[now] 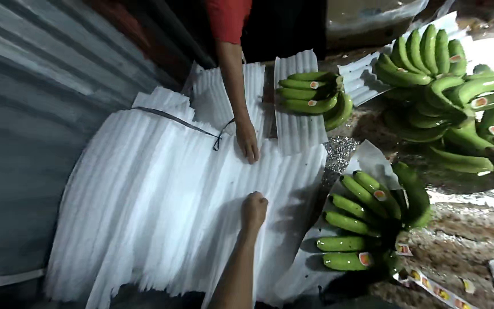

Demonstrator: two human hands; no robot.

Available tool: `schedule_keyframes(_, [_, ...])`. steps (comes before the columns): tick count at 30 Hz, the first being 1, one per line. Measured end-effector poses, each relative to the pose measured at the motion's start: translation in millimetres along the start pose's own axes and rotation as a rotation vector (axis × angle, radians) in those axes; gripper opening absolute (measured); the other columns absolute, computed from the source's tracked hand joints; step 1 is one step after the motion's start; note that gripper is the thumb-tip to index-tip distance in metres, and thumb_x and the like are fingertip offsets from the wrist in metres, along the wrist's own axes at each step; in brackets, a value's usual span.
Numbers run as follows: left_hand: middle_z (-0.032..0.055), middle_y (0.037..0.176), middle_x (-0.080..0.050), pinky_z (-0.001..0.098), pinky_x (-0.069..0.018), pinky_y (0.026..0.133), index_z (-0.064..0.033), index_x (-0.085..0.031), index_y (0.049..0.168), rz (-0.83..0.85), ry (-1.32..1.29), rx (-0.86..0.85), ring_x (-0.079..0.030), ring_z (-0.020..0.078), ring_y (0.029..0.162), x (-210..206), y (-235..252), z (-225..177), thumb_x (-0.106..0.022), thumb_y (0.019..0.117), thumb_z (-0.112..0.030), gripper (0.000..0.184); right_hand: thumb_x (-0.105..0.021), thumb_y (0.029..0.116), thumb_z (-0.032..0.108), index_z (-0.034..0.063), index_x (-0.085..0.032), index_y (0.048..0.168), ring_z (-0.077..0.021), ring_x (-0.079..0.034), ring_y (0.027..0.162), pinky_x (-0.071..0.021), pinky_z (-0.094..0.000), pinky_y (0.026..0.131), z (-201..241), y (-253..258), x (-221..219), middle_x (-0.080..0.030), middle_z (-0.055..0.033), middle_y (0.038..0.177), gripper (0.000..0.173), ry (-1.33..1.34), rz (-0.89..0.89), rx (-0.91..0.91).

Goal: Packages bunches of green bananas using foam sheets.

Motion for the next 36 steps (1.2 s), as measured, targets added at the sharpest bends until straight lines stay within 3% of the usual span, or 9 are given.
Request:
schedule_keyframes(4, [0.0313,0.108,-0.067,0.0588,-0.0509,0.093,0.0127,-0.064,0.116,-0.149,-0.132,-0.144,-0.066,0.0425,0.101,76,-33,-22,-0.059,0.1016,-0.009,0.027,-0.063,0.0992,0.006,-0.0085,-0.062,0.131,-0.0496,-0.046,0.137,-0.0369,-0.0632,0.112,46,1,4,-0.051,-0.0337,0.144,0.035,-0.043,0.050,-0.067])
schedule_keyframes(8, [0.0348,0.106,-0.065,0.0651,-0.0483,0.088,0.0142,-0.062,0.116,-0.177,0.004,-0.204,-0.064,0.0472,0.099,133,-41,-73,-0.054,0.1015,-0.010,0.030,-0.079,0.0882,0.016,0.0036,-0.058,0.141,-0.0506,-0.044,0.137,-0.0376,-0.0686,0.109,29,41,-14,-0.049,-0.0269,0.149,0.058,-0.132,0.077,-0.083])
schedule_keyframes(12, [0.0233,0.096,-0.063,0.0479,-0.0499,0.076,0.0111,-0.062,0.112,-0.187,-0.009,-0.414,-0.060,0.0278,0.082,149,-76,-180,-0.052,0.1022,-0.011,0.026,-0.082,0.0873,0.033,-0.0005,-0.050,0.146,-0.0516,-0.047,0.134,-0.0395,-0.0680,0.108,16,89,-45,-0.050,-0.0302,0.145,0.075,-0.151,0.139,-0.132])
schedule_keyframes(17, [0.0192,0.094,-0.060,0.0441,-0.0492,0.077,0.0084,-0.059,0.114,-0.167,-0.075,-0.634,-0.058,0.0241,0.082,113,-61,-341,-0.047,0.1078,-0.013,0.025,-0.074,0.0932,0.023,-0.0038,-0.063,0.125,-0.0462,-0.061,0.121,-0.0488,-0.0646,0.100,18,106,-60,-0.063,-0.0286,0.127,0.043,-0.119,0.300,-0.297])
schedule_keyframes(23, [0.0254,0.107,-0.063,0.0555,-0.0509,0.085,0.0039,-0.056,0.125,-0.022,-0.068,-0.665,-0.063,0.0367,0.096,29,0,-488,-0.045,0.1096,-0.019,0.030,-0.066,0.0973,0.017,-0.0019,-0.062,0.131,-0.0444,-0.061,0.120,-0.0488,-0.0588,0.101,18,81,-54,-0.061,-0.0280,0.129,0.039,-0.048,0.399,-0.021])
schedule_keyframes(27, [0.0255,0.115,-0.062,0.0540,-0.0514,0.088,0.0049,-0.056,0.126,0.113,-0.297,-0.803,-0.062,0.0349,0.102,-25,29,-558,-0.043,0.1100,-0.022,0.034,-0.069,0.0948,0.015,-0.0011,-0.065,0.129,-0.0456,-0.064,0.115,-0.0503,-0.0593,0.100,15,60,-57,-0.066,-0.0285,0.120,0.038,-0.010,0.311,0.195])
schedule_keyframes(30, [0.0119,0.148,-0.051,0.0480,-0.0473,0.105,-0.0111,-0.041,0.148,0.462,-0.363,-0.942,-0.054,0.0233,0.131,-71,28,-576,-0.038,0.1108,-0.032,0.042,-0.074,0.0897,0.012,0.0001,-0.069,0.125,-0.0449,-0.068,0.105,-0.0536,-0.0583,0.095,12,44,-57,-0.071,-0.0257,0.108,0.038,0.019,0.145,0.323])
schedule_keyframes(33, [0.0130,0.171,-0.016,0.0541,-0.0305,0.121,-0.0164,-0.009,0.166,0.510,0.097,-0.950,-0.025,0.0303,0.155,-98,29,-557,-0.073,0.0946,-0.032,0.098,-0.073,0.0901,0.011,0.0014,-0.068,0.129,-0.0439,-0.068,0.104,-0.0536,-0.0565,0.095,8,43,-58,-0.071,-0.0247,0.108,0.040,0.030,0.140,0.296])
schedule_keyframes(36, [0.0196,0.168,-0.024,0.0532,-0.0298,0.122,-0.0078,-0.017,0.164,0.332,0.215,-0.880,-0.031,0.0348,0.152,-95,44,-515,-0.078,0.0907,-0.026,0.097,-0.068,0.0933,0.009,-0.0005,-0.066,0.128,-0.0445,-0.069,0.100,-0.0548,-0.0573,0.091,16,49,-61,-0.069,-0.0263,0.109,0.036,0.081,0.195,0.282])
Point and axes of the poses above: each hand's wrist, its own y-axis towards the middle knuckle, its own x-axis out of the back of the hand, z = x × y, the point moved 7 cm from there along y, towards the middle knuckle
